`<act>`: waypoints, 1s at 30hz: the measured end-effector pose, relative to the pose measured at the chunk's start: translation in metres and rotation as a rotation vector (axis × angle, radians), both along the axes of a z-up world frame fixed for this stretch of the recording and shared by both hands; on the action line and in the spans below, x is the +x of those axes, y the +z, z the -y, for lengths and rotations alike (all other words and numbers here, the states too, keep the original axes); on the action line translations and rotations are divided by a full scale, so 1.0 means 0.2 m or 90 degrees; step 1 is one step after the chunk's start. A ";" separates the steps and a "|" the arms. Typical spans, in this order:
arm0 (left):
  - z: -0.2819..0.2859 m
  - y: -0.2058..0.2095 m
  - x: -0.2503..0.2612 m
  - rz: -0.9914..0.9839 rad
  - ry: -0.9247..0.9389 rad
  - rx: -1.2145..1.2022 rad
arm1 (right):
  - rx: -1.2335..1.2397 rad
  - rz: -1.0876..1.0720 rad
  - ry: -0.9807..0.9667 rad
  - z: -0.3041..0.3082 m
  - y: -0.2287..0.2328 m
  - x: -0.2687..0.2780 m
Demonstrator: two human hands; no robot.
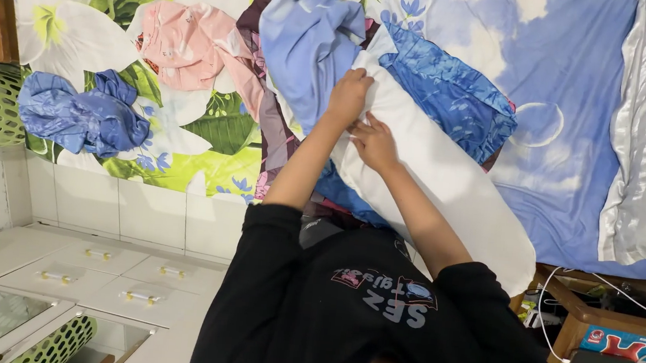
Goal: The recorder puts a bolster and a pillow into their respective decorative cases and ties the bolster strings.
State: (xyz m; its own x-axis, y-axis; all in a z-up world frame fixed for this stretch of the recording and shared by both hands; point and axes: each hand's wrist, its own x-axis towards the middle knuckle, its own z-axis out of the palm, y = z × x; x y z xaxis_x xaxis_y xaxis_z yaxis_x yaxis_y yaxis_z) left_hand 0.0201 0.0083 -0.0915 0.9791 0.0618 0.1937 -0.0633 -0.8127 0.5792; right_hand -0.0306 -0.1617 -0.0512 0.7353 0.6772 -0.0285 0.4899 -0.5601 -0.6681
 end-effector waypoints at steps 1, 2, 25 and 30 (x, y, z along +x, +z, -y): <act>-0.02 -0.06 0.04 -0.001 -0.002 -0.001 | -0.001 -0.001 -0.002 0.01 0.01 -0.01; -0.04 -0.13 0.09 -0.059 0.046 0.095 | 0.011 -0.023 -0.008 0.02 0.01 -0.01; -0.17 -0.32 0.31 -0.183 0.107 0.283 | -0.093 -0.374 -0.503 0.61 -0.69 0.25; -0.02 -0.16 0.14 -0.067 0.036 0.105 | 0.211 -0.181 -0.617 0.51 -0.38 0.26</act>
State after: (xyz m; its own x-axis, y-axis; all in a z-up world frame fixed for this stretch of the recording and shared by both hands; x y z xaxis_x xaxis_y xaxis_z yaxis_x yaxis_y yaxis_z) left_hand 0.0472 0.0126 -0.1227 0.9903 0.0936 0.1030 0.0391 -0.8976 0.4391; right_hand 0.0222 -0.2631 -0.1266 0.9601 -0.1891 -0.2061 -0.2666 -0.3960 -0.8787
